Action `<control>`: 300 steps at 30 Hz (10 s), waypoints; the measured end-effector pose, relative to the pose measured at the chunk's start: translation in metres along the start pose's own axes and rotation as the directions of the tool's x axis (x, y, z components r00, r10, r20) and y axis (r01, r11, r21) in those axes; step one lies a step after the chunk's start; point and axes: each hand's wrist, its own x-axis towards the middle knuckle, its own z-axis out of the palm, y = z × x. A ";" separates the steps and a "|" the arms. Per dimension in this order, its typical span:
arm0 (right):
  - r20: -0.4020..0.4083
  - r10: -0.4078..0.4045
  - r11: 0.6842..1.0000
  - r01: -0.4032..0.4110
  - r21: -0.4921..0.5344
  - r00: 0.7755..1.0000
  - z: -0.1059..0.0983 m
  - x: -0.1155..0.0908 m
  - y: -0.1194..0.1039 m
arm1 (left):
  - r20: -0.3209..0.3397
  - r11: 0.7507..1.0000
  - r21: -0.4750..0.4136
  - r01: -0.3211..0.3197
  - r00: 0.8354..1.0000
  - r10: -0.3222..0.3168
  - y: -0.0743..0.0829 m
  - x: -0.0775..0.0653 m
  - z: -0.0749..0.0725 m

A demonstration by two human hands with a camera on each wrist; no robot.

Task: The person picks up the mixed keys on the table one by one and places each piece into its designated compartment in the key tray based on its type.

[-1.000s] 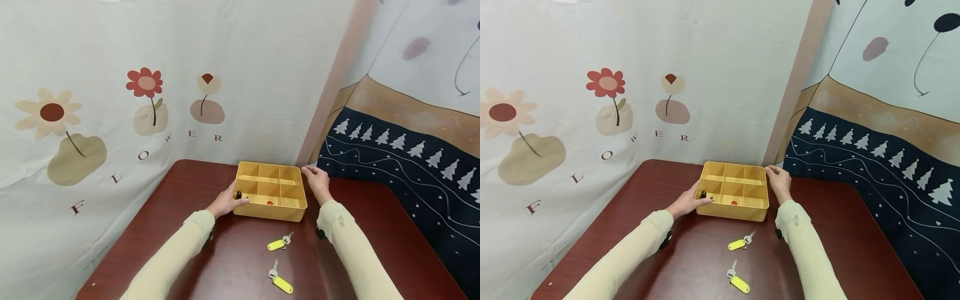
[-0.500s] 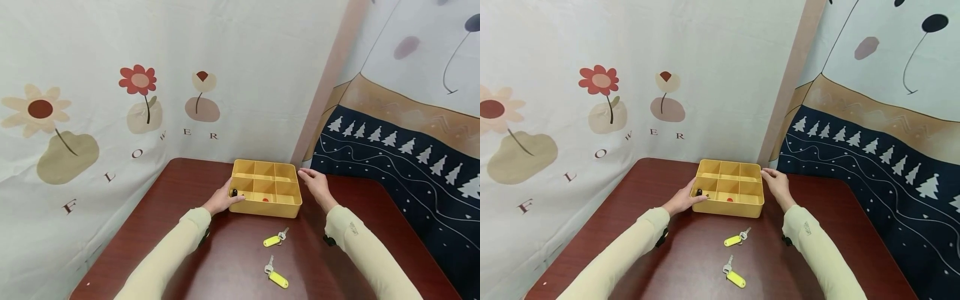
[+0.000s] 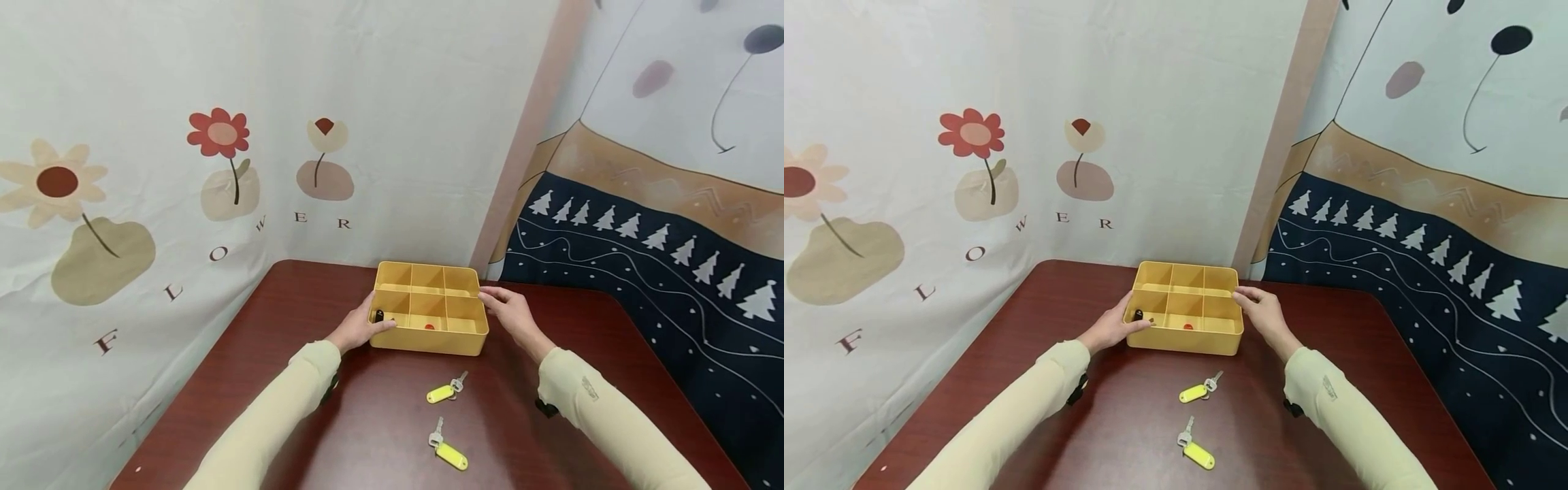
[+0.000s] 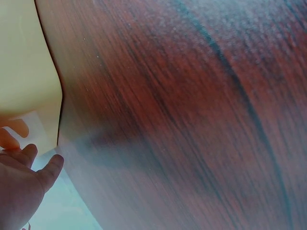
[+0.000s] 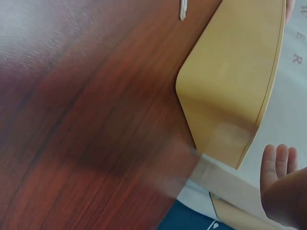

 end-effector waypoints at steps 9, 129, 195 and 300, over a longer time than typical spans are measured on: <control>0.101 -0.021 1.000 0.021 -0.001 0.995 0.006 -0.019 0.000 | -0.006 1.000 -0.002 -0.008 1.000 0.008 -0.002 0.001 0.000; 0.667 -0.588 0.473 0.863 -0.177 0.458 0.083 -0.128 0.065 | -0.034 0.999 -0.031 -0.007 0.999 0.006 -0.001 0.000 0.002; -0.137 -0.234 0.971 0.223 -0.092 0.963 0.034 -0.017 -0.019 | -0.036 1.000 -0.023 -0.004 0.999 0.003 -0.002 -0.001 0.002; 0.253 -0.227 0.940 0.279 -0.194 0.941 0.033 -0.076 0.060 | -0.003 1.000 0.011 -0.013 1.000 0.014 -0.003 0.005 -0.001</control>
